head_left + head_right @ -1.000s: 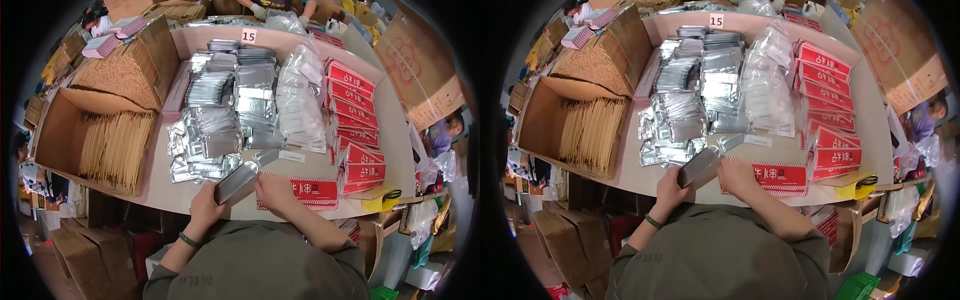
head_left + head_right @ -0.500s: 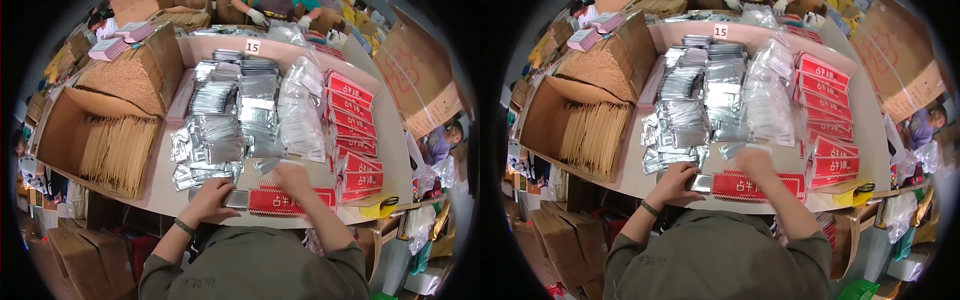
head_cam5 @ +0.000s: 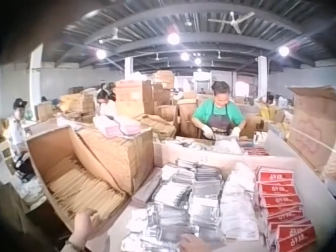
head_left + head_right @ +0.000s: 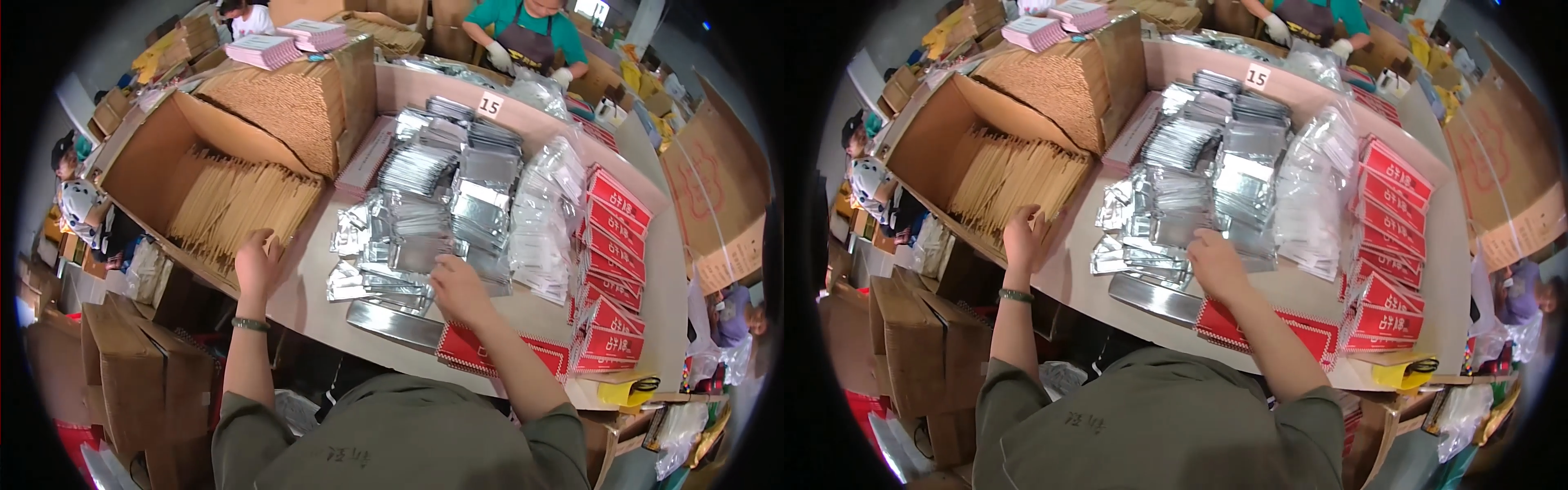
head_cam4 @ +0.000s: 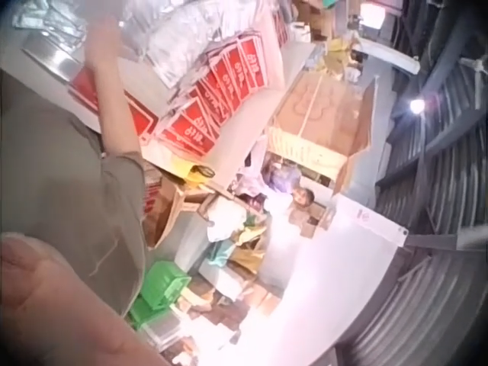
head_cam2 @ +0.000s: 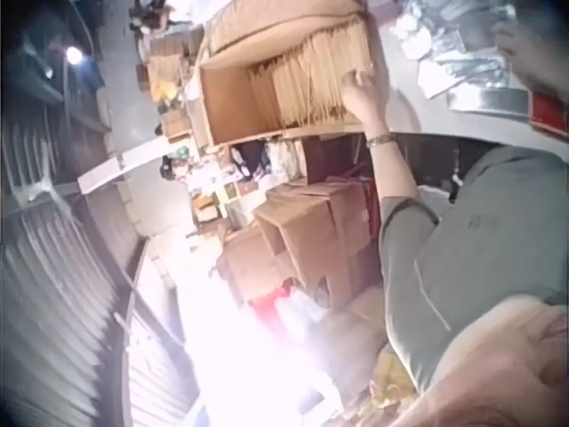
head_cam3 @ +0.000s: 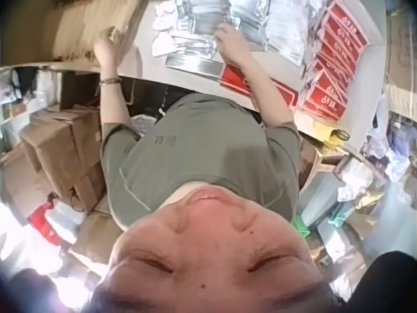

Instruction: Packaging products into silver foil bags and organizing them into boxes at a warehouse workstation.

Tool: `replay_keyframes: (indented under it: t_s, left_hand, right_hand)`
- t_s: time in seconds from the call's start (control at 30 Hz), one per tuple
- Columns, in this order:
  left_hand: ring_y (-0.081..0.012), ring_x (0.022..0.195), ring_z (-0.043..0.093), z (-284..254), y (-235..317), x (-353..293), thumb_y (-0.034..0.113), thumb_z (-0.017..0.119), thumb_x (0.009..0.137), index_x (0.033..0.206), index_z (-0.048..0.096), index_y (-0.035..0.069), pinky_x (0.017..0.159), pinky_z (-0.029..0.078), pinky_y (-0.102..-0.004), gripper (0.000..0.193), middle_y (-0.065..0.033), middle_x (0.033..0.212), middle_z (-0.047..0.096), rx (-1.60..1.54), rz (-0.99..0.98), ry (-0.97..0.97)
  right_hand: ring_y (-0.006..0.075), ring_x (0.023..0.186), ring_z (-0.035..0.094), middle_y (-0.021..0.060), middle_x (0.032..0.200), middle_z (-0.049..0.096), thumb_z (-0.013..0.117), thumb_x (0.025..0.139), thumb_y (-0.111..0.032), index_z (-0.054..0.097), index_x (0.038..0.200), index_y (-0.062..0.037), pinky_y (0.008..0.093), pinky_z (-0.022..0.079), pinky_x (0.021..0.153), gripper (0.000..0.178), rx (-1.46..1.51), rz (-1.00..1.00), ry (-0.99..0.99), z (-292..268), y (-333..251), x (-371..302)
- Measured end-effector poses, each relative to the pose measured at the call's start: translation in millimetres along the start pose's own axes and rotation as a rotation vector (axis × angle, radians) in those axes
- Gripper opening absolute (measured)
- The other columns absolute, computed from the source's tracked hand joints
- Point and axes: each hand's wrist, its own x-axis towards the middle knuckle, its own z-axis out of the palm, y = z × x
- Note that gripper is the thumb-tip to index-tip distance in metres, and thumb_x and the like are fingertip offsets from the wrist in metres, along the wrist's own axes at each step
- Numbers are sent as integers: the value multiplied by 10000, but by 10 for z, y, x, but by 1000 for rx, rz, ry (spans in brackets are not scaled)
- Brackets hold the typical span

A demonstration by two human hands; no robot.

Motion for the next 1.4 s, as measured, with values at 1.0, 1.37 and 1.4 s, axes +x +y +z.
replay_keyframes:
  t_s: [1.0, 1.37, 1.4]
  left_hand:
    - [-248, 787, 574, 51, 235, -243, 65, 539, 959, 1035, 560, 14, 708, 483, -363, 93, -137, 874, 575, -289, -260, 278]
    - [-63, 756, 531, 347, 693, -1151, 116, 571, 989, 1084, 620, -21, 660, 433, -218, 173, -13, 829, 601, -633, -336, -171]
    - [-63, 756, 531, 346, 725, -1137, 116, 571, 989, 1084, 620, -21, 660, 433, -218, 173, -13, 829, 601, -628, -337, -174]
  right_hand:
    - [399, 1077, 540, 224, 1117, 573, 699, 783, -114, 694, 835, -19, 442, 442, 933, 108, -119, 314, -10, 245, 65, -125]
    - [353, 837, 617, 120, 813, 636, 673, 801, -116, 646, 961, -74, 452, 474, 769, 167, 53, 254, -10, 4, -486, -157]
    - [351, 799, 612, 126, 766, 618, 676, 795, -102, 638, 961, -80, 449, 472, 755, 171, 93, 316, -148, 32, -556, -220]
